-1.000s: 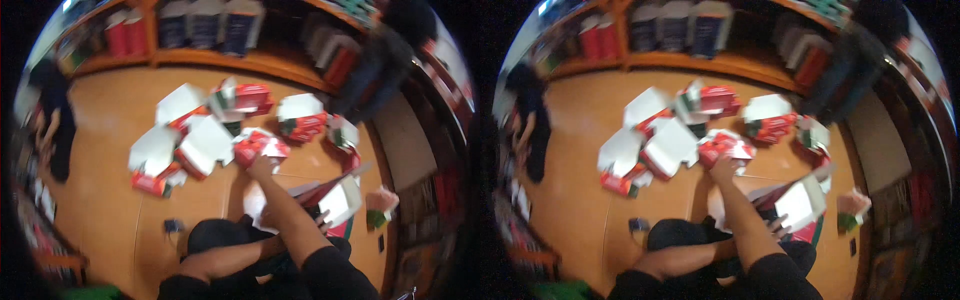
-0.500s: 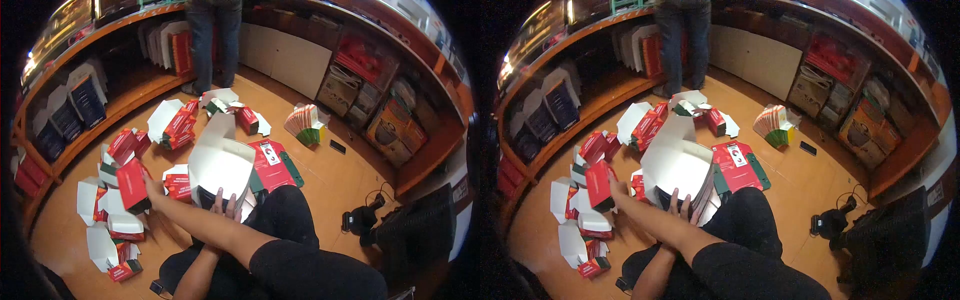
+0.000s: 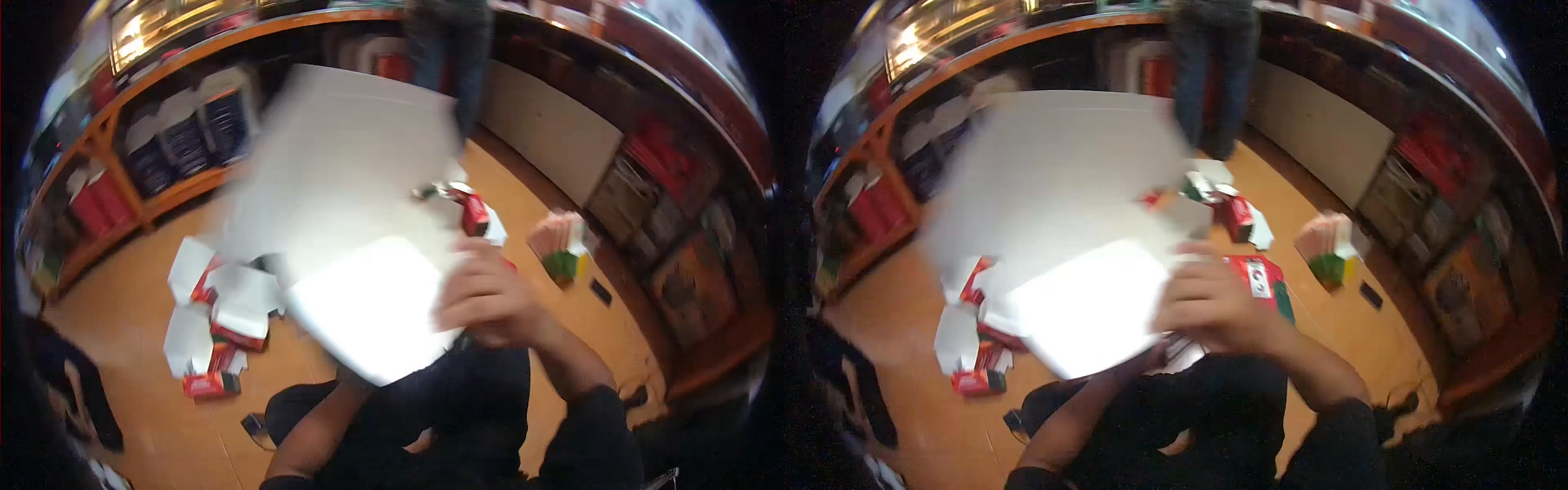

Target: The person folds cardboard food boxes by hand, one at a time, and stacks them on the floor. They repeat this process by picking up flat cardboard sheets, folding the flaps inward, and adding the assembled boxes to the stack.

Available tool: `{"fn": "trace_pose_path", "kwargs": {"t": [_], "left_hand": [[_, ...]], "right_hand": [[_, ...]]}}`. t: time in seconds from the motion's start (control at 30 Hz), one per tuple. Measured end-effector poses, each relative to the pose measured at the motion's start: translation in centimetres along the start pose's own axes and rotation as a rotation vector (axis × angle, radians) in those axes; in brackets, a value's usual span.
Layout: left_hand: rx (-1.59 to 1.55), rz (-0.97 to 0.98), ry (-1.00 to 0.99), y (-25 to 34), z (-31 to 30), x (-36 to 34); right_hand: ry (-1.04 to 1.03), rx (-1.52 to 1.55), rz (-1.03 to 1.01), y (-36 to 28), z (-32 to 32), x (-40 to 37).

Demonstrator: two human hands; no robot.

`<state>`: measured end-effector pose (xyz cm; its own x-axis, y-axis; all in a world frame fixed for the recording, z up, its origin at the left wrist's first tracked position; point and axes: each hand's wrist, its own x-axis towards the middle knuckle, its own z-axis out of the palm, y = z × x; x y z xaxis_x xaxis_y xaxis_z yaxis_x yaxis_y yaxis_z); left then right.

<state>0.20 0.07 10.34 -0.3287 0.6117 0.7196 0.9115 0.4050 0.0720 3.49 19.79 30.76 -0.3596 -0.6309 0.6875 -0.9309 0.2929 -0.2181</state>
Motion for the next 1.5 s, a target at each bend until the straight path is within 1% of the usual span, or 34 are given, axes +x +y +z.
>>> {"fn": "trace_pose_path", "kwargs": {"t": [0.03,0.07,0.13,0.2,0.23,0.3,0.33,0.4,0.47,0.53,0.6,0.67,0.7,0.77,0.8,0.87,0.93,1.0,1.03,1.07,1.13,1.17,1.23,1.27,1.33,1.37,1.4,1.47,1.5], "left_hand": [[0.011,0.007,0.010,0.0,-0.2,0.3],[-0.008,-0.030,0.008,0.0,-0.5,0.4],[-0.168,-0.351,-0.090,0.6,-1.4,-0.6],[-0.106,-0.453,-0.254,0.3,-0.9,-1.0],[-0.101,-0.472,-0.243,0.2,-0.6,-1.4],[-0.053,-0.287,-0.060,0.1,-0.2,-2.2],[-0.052,-0.294,-0.064,0.2,-0.3,-2.0],[-0.098,-0.202,0.149,0.3,-0.6,-1.2],[-0.093,-0.194,0.132,0.1,-1.3,-0.8],[-0.126,-0.176,0.161,-0.1,-1.5,-0.8],[-0.118,-0.205,0.166,-0.1,-1.5,-0.5],[-0.088,-0.272,0.172,-0.1,-1.8,-0.1],[-0.108,-0.265,0.166,-0.3,-1.5,-0.2],[-0.118,-0.254,0.178,-0.7,-1.4,-0.3],[-0.122,-0.234,0.195,-0.7,-1.4,-0.4],[-0.101,-0.261,0.188,-0.7,-1.3,-0.6],[-0.113,-0.253,0.178,-0.6,-1.1,-0.6],[-0.140,-0.258,0.180,-0.6,-1.0,-0.5],[-0.165,-0.253,0.178,-0.6,-1.0,-0.6],[-0.165,-0.262,0.180,-0.8,-1.0,-0.7],[-0.193,-0.175,0.149,-1.1,-1.1,-0.9],[-0.191,-0.180,0.154,-1.2,-1.0,-1.0],[-0.162,-0.128,0.093,-1.3,-1.0,-1.0],[-0.161,-0.130,0.099,-1.1,-1.0,-0.9],[-0.021,-0.225,0.076,-0.2,-1.6,-0.5],[-0.017,-0.225,0.080,-0.2,-1.5,-0.5],[0.015,-0.235,0.109,-0.2,-1.4,-0.5],[0.046,-0.247,0.140,-0.3,-1.0,-0.5],[0.048,-0.266,0.103,-0.4,-0.9,-0.7]], "right_hand": [[-0.084,-0.130,0.073,0.3,-1.7,-1.8],[-0.122,-0.214,0.118,1.0,-2.6,-3.7],[-0.166,-0.231,0.175,2.4,-2.7,-6.7],[-0.200,-0.237,0.167,3.7,-1.5,-9.0],[-0.213,-0.227,0.152,4.7,-0.7,-9.0],[-0.211,-0.211,0.228,6.0,0.8,-9.5],[-0.213,-0.202,0.229,6.9,1.3,-9.7],[-0.246,-0.246,0.224,9.4,2.1,-9.5],[-0.283,-0.210,0.249,10.9,2.1,-9.7],[-0.379,-0.236,0.299,11.1,2.2,-9.1],[-0.430,-0.239,0.312,10.7,1.7,-8.3],[-0.563,-0.301,0.399,10.5,1.5,-8.0],[-0.571,-0.293,0.403,10.2,1.6,-8.0],[-0.581,-0.229,0.479,9.6,1.9,-7.7],[-0.588,-0.223,0.478,8.5,2.1,-6.9],[-0.455,-0.349,0.218,5.6,3.3,-4.8],[-0.442,-0.310,0.226,5.2,5.1,-5.9],[-0.405,-0.330,0.313,5.1,6.8,-7.1],[-0.370,-0.341,0.340,4.5,7.2,-6.7],[-0.377,-0.336,0.338,4.4,7.5,-6.7],[-0.366,-0.390,0.403,4.0,8.0,-7.1],[-0.371,-0.389,0.398,3.8,8.3,-7.2],[-0.437,-0.401,0.427,3.6,8.7,-7.2],[-0.442,-0.404,0.422,3.7,8.4,-6.9],[-0.692,-0.303,0.538,3.8,7.7,-5.7],[-0.718,-0.121,0.701,4.2,7.4,-4.5],[-0.719,-0.123,0.699,4.4,7.7,-3.3],[-0.565,-0.065,0.885,4.6,8.7,-1.2],[-0.578,-0.190,0.819,6.3,9.7,-1.9]]}}
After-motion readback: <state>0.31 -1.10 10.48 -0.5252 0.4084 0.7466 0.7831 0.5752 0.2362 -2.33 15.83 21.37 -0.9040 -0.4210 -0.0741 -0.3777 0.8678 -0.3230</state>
